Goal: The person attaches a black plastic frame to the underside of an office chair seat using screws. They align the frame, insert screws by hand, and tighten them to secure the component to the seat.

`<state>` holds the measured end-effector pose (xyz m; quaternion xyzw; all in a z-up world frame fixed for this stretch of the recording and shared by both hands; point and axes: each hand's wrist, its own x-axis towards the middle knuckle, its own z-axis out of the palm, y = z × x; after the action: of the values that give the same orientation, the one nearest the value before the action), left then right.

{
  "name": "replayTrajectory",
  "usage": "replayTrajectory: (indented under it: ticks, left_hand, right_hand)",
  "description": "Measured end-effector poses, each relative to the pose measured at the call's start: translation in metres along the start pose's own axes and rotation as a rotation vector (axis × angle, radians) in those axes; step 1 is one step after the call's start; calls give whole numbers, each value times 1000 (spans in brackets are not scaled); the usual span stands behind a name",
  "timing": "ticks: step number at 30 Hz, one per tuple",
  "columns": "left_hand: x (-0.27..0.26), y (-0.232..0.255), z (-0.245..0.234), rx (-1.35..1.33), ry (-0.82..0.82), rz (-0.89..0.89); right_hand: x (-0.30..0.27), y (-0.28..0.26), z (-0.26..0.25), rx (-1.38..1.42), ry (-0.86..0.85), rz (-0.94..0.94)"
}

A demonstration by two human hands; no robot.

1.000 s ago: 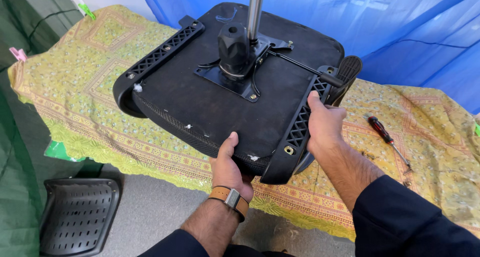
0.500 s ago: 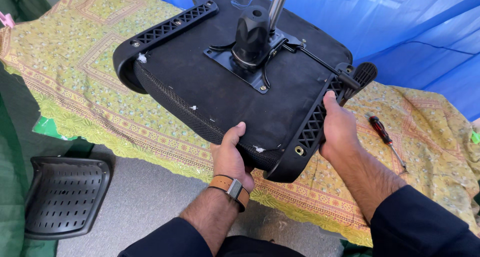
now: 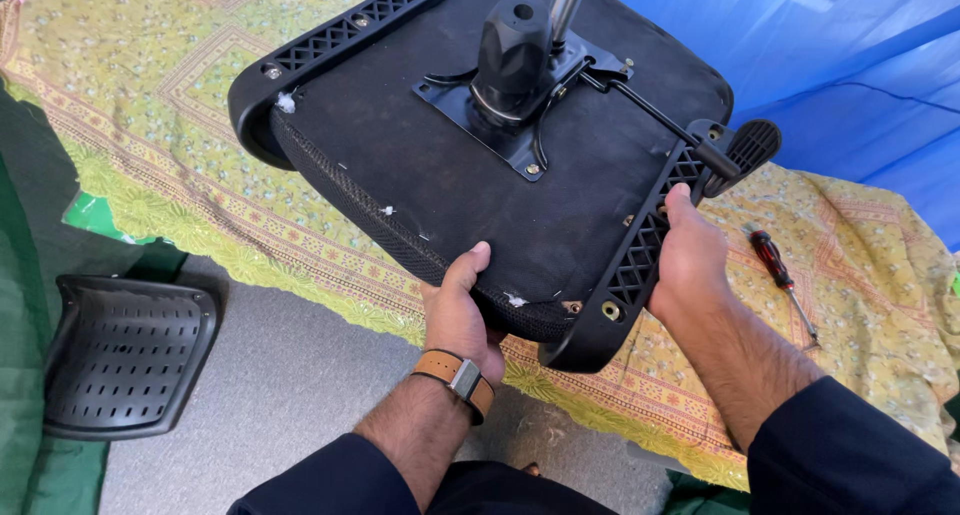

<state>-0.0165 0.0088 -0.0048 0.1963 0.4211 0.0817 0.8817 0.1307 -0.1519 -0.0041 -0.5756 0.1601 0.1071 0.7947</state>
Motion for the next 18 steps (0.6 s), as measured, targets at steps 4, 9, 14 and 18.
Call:
replayTrajectory:
  ticks: [4, 9, 14, 18]
  left_hand:
    - [0, -1, 0, 24, -14, 46]
    - [0, -1, 3, 3, -36, 65]
    - [5, -2, 5, -19, -54, 87]
    - [12, -6, -1, -85, -114, 47]
  right_hand:
    - [-5, 3, 9, 23, 44, 14]
    - [-7, 12, 12, 21, 2, -6]
    - [-2, 16, 9, 48, -11, -167]
    - [-2, 23, 16, 117, 89, -202]
